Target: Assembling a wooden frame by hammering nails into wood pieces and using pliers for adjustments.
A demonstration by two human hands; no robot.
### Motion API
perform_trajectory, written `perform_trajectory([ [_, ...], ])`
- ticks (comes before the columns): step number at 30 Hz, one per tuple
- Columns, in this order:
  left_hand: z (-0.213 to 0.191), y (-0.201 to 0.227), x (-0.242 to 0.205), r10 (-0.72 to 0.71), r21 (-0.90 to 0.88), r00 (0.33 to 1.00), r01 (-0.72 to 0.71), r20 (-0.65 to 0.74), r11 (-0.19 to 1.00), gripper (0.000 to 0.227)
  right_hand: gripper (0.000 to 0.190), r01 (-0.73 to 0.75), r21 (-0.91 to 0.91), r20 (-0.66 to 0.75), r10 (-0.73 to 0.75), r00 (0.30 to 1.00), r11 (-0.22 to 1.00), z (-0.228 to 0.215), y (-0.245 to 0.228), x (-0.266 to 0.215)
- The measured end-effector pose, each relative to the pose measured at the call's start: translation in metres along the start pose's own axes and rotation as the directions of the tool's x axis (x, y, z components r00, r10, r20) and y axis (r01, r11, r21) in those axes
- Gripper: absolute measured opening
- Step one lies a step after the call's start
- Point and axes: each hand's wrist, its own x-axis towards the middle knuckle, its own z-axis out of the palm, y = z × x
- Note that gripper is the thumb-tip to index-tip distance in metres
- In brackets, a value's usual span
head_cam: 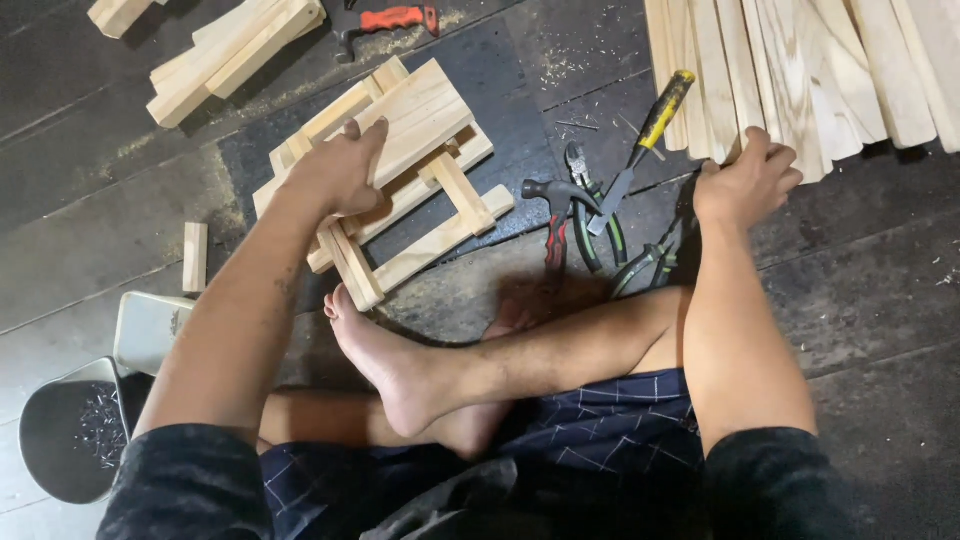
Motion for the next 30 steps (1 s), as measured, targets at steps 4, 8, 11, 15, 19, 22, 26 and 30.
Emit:
perform_trajectory([
  [4,0.004,-0.004,0.006,0.032,0.016,0.999,-0.031,-0.032,0.999,0.108,0.054,0.005,0.025,-0.018,-0.004,1.000,1.000,0.004,0.002,0.003],
  [8,0.001,-0.006,0.007,0.030,-0.006,0.999,-0.030,-0.020,1.000,0.111,0.060,0.015,0.005,-0.029,-0.015,0.999,1.000,0.004,0.005,0.002],
  [11,-0.015,-0.012,0.004,0.036,-0.031,0.999,-0.037,-0.033,0.999,0.108,0.060,0.052,0.000,-0.083,-0.051,0.995,0.999,0.005,0.007,0.003],
  [15,-0.045,-0.007,-0.006,-0.070,-0.101,0.997,0.072,0.023,0.992,0.100,0.057,0.077,0.025,-0.108,-0.074,0.991,0.997,0.006,0.010,0.003],
  [19,-0.050,-0.010,-0.001,-0.067,-0.128,0.997,0.070,0.034,0.989,0.102,0.056,0.099,0.047,-0.115,-0.093,0.989,0.994,0.006,0.011,0.004],
  [22,-0.056,-0.020,0.002,-0.054,-0.151,0.998,0.058,0.030,0.987,0.103,0.052,0.095,0.049,-0.134,-0.088,0.987,0.994,0.007,0.013,0.004],
  [26,-0.066,-0.033,0.006,-0.025,-0.143,1.000,0.025,0.008,0.989,0.098,0.045,0.155,0.057,-0.204,-0.140,0.969,0.986,0.008,0.014,0.005],
  [30,-0.066,-0.045,0.013,-0.004,-0.195,1.000,0.007,0.016,0.981,0.095,0.039,0.215,0.046,-0.259,-0.196,0.946,0.975,0.011,0.019,0.003],
])
